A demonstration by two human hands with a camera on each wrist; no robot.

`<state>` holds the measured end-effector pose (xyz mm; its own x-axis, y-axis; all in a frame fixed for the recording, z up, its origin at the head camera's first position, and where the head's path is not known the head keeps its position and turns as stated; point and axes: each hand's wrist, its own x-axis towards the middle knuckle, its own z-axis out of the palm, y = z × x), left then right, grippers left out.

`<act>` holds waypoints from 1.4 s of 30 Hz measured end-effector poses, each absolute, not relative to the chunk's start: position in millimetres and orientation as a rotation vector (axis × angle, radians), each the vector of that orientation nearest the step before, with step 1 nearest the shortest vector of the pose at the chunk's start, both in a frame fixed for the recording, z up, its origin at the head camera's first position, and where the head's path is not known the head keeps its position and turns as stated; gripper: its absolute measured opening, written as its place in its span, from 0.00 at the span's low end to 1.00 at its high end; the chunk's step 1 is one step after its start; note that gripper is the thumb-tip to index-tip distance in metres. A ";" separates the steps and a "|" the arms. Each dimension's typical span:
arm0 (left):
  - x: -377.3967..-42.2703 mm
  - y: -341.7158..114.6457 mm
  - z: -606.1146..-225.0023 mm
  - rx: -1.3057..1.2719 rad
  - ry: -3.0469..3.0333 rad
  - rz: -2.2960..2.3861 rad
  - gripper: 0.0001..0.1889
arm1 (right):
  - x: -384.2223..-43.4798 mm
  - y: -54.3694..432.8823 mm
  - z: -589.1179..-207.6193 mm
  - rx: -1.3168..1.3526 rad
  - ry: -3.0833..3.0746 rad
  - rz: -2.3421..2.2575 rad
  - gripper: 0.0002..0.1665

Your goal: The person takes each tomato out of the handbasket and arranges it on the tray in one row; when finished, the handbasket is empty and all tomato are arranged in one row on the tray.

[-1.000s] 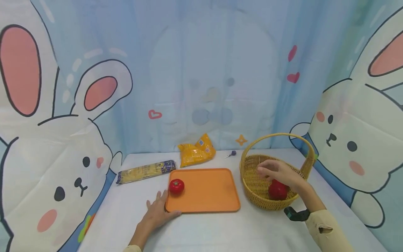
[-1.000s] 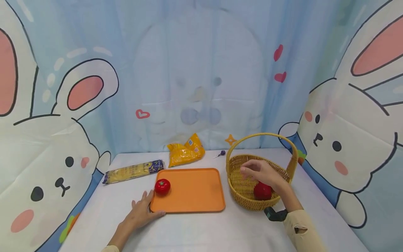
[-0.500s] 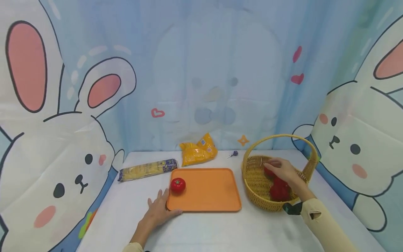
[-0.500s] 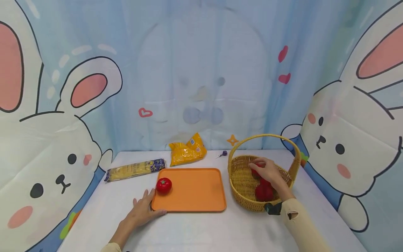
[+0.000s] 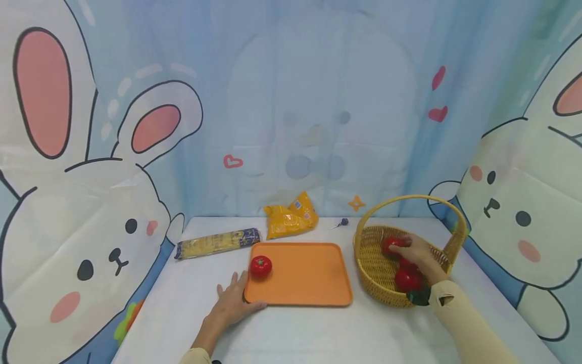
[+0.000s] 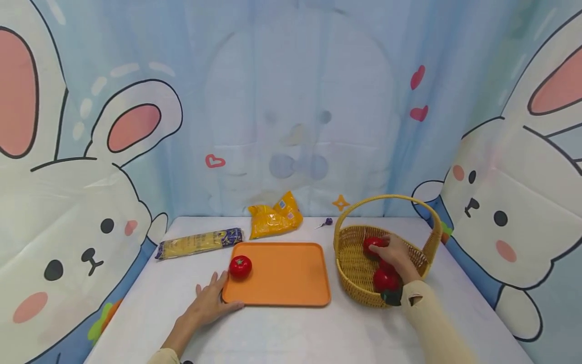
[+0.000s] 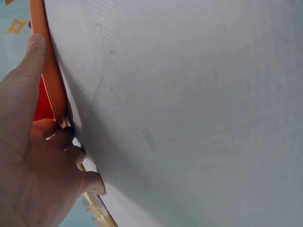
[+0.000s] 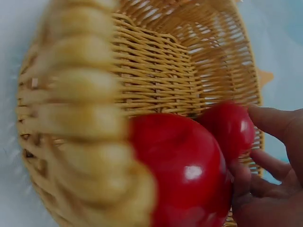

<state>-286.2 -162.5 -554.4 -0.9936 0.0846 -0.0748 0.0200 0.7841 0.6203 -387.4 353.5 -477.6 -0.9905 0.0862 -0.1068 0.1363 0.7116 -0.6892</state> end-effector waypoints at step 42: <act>-284.1 -162.7 -556.9 0.107 2.883 1.017 0.61 | -399.8 298.9 -487.5 -0.181 2.918 -0.905 0.44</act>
